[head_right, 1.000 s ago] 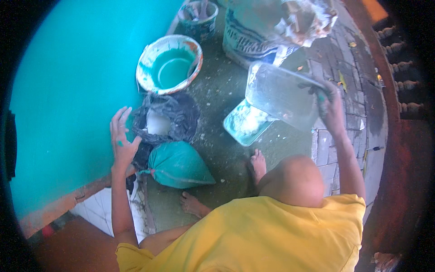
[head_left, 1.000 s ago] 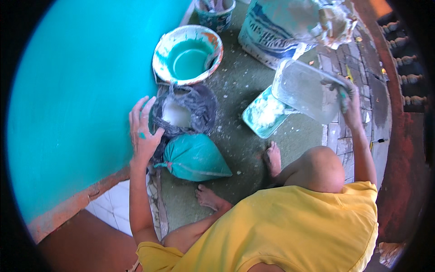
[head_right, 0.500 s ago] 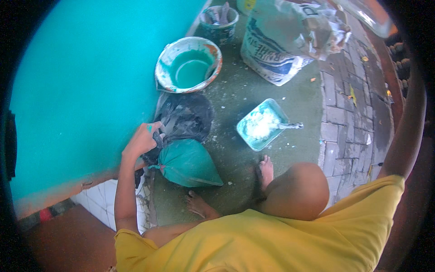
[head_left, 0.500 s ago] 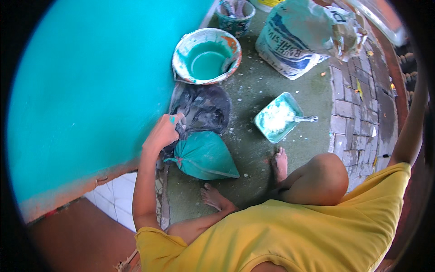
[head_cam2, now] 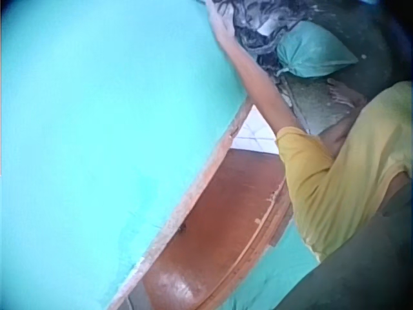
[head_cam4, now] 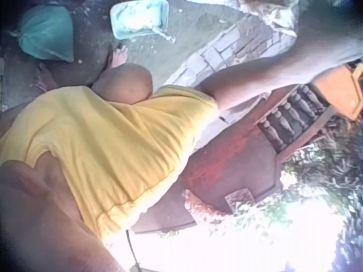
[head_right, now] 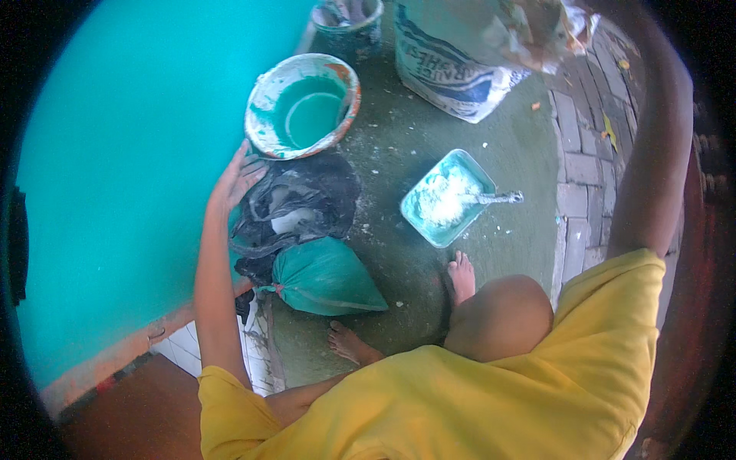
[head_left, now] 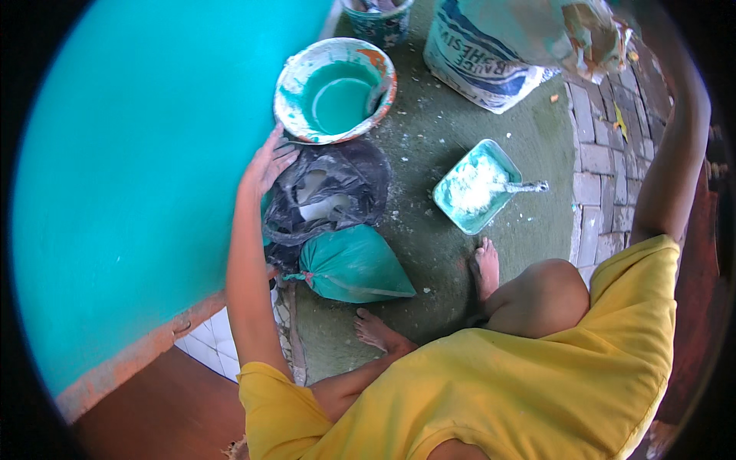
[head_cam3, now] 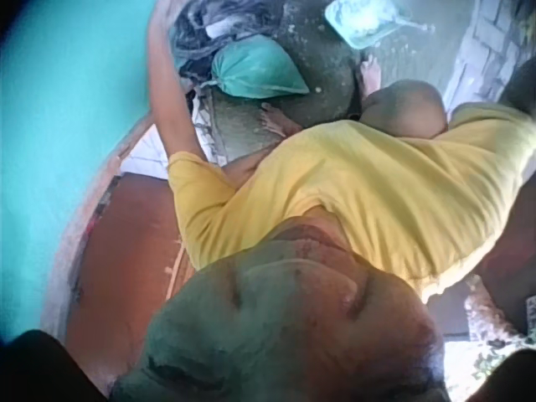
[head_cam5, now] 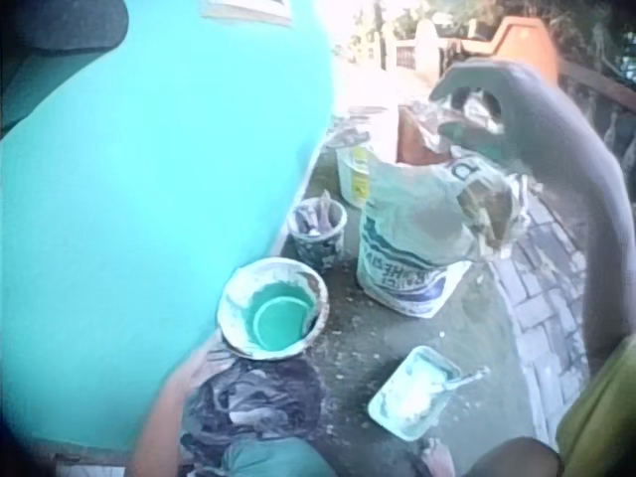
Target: The person sits on the floor and mixes a white paste in a rectangular container using a trowel. They add green pigment from a plastic bag into the mixture and continue stirring to blend the colors. The person also handles a black plastic bag and a bucket containing green liquid.
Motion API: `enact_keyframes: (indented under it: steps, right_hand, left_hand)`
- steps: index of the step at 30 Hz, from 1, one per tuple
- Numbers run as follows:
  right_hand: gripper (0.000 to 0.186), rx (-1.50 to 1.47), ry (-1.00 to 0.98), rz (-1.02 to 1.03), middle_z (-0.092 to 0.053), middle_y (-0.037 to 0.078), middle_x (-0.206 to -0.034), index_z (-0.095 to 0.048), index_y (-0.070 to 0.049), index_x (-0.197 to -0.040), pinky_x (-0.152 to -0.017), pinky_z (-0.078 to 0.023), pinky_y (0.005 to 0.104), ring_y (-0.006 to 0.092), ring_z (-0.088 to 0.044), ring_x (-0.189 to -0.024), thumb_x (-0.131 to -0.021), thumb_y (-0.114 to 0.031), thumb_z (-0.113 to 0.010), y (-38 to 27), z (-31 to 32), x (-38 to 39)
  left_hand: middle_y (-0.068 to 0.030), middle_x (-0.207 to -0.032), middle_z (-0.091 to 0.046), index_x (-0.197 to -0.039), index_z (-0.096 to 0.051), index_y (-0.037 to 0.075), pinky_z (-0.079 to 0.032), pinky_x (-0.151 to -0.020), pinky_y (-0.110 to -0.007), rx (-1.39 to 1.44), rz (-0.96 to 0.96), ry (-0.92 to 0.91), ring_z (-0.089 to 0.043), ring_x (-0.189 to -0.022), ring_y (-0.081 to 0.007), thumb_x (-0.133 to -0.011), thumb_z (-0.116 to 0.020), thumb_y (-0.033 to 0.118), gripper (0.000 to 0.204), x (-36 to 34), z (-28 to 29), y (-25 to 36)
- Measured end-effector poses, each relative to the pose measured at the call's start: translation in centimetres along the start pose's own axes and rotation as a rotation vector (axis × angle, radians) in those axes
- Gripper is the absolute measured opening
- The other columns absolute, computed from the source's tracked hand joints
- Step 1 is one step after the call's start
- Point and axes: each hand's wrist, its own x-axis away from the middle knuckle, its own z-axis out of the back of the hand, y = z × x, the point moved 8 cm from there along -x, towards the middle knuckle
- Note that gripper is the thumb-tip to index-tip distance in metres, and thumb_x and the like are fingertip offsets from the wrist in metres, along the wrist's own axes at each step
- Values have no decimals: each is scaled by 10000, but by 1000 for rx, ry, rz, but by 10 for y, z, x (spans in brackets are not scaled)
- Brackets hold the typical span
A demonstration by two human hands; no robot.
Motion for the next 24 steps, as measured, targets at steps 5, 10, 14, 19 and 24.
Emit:
enact_keyframes:
  steps: [5, 10, 14, 19, 24]
  right_hand:
    - [228, 243, -146, 535, -656, 176, -970, -668, 4, -899, -731, -535, 426, 320, -642, -912, -796, -197, -639, -88, -53, -135]
    - [160, 464, -84, 563, -686, 139, -884, -699, 4, -839, -694, -565, 399, 273, -686, -827, -772, -130, -643, -38, -104, -189]
    - [175, 390, -172, 402, -626, 169, -942, -672, -8, -844, -743, -541, 409, 304, -634, -926, -800, -173, -634, -18, -141, -203]
    - [126, 151, -119, 639, -659, 155, -888, -696, -28, -772, -699, -557, 417, 300, -666, -883, -743, -145, -657, -36, -108, -159]
    - [152, 368, -18, 587, -651, 143, -803, -688, -52, -741, -678, -534, 393, 294, -657, -845, -738, -203, -675, -36, -76, -113]
  left_hand:
    - [-71, -1044, -629, -1144, -576, 70, -493, -786, -322, -21, 114, -44, -583, -966, -192, -864, -716, 365, 430, -42, 19, -26]
    - [-134, -1008, -632, -1125, -570, 10, -553, -859, -389, -38, 106, -119, -631, -900, -227, -944, -574, 208, 268, -53, -27, -24]
    - [-143, -1036, -628, -1131, -536, -20, -565, -842, -416, -41, 25, -76, -647, -886, -240, -917, -582, 156, 281, -39, -33, -23]
    - [-111, -1013, -629, -1156, -502, -8, -576, -769, -405, -146, -125, 3, -649, -843, -218, -871, -609, 99, 323, 14, -51, -14]
    - [-112, -1023, -634, -1194, -479, -27, -567, -646, -327, -153, -235, 5, -652, -743, -185, -870, -604, 65, 359, 84, -100, -6]
